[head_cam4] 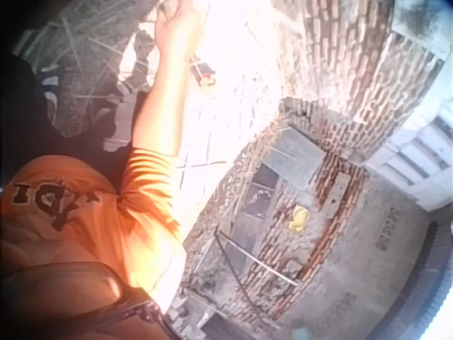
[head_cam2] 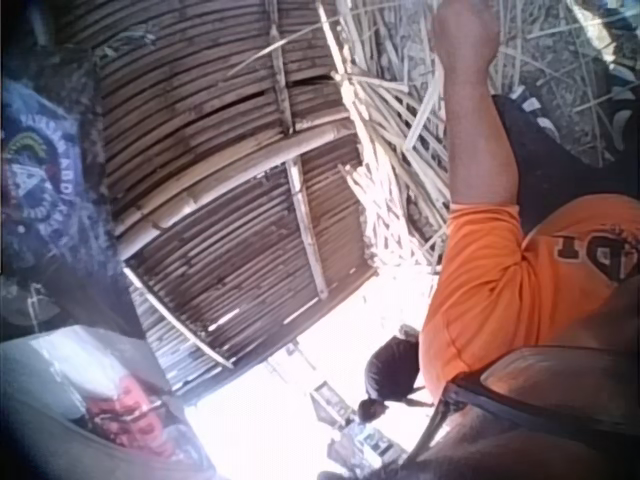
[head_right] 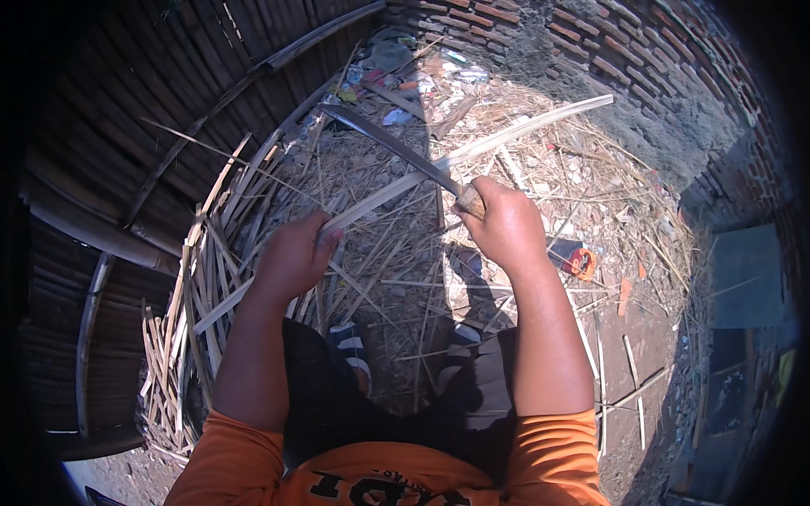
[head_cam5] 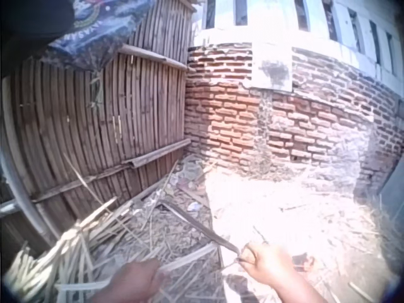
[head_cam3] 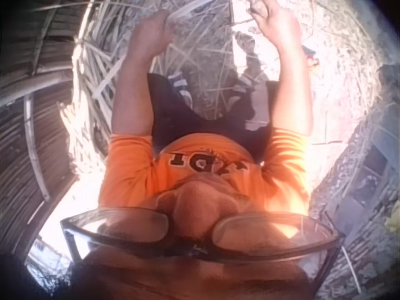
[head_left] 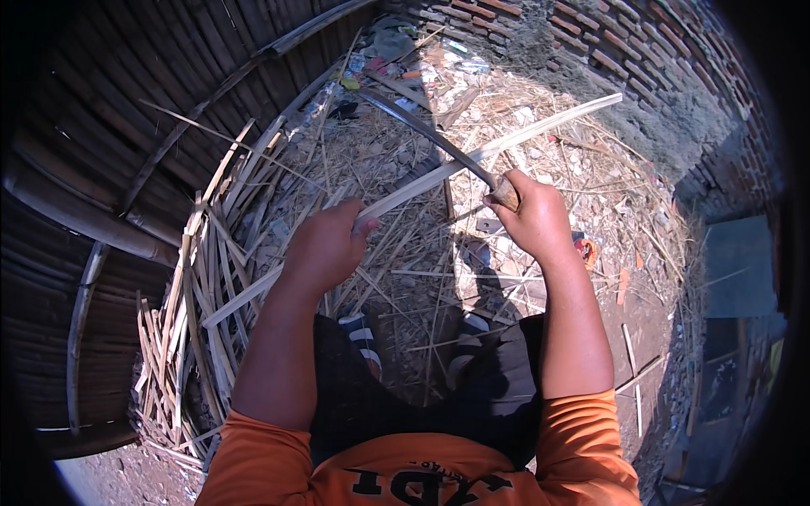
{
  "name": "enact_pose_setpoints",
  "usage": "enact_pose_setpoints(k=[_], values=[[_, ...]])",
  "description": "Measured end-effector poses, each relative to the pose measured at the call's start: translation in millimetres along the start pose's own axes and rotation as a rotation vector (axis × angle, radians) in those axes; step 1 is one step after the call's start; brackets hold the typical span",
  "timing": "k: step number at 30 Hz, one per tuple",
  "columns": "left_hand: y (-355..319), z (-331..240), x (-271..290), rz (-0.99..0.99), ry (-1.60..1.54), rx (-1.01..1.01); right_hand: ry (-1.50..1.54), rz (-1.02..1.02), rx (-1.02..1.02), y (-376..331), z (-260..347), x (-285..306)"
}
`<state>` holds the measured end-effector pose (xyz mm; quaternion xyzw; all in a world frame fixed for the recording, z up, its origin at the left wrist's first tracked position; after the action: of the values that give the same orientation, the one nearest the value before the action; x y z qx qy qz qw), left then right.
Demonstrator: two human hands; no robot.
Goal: The person thins a bamboo strip using a machete, drawing the tool along the length of the wood while holding it.
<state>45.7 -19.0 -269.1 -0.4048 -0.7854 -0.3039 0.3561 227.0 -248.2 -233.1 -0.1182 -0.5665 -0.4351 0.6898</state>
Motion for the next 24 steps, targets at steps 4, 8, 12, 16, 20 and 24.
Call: enact_pose_setpoints(k=[4, 8, 12, 16, 20, 24], values=[[-1, -10, 8, 0.020, 0.024, 0.040, 0.035, 0.111, 0.149, -10, 24, -9], [-4, -4, 9, -0.037, -0.005, -0.043, 0.063, 0.054, 0.028, -4, 5, -2], [-2, 5, 7, -0.097, -0.030, -0.089, 0.041, -0.095, -0.090, 3, -24, 4], [2, 3, 0, -0.045, 0.022, -0.079, 0.017, 0.013, 0.038, -10, 5, -13], [-1, 9, -1, -0.067, 0.048, -0.101, 0.019, 0.101, 0.118, -10, 19, -19], [0, 10, 7, -0.040, 0.043, -0.060, 0.133, -0.055, -0.131, 9, -23, -4]])
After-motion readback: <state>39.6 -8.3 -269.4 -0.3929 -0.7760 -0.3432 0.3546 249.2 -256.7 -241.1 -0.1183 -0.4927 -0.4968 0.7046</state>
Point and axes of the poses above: each hand's wrist, its own y-axis towards the middle knuckle, its own x-axis out of the back of the hand, z = x × y, the point moved 3 cm from there along y, towards the middle knuckle, and after that the axes turned 6 degrees about -z, right-handed, at the moved point
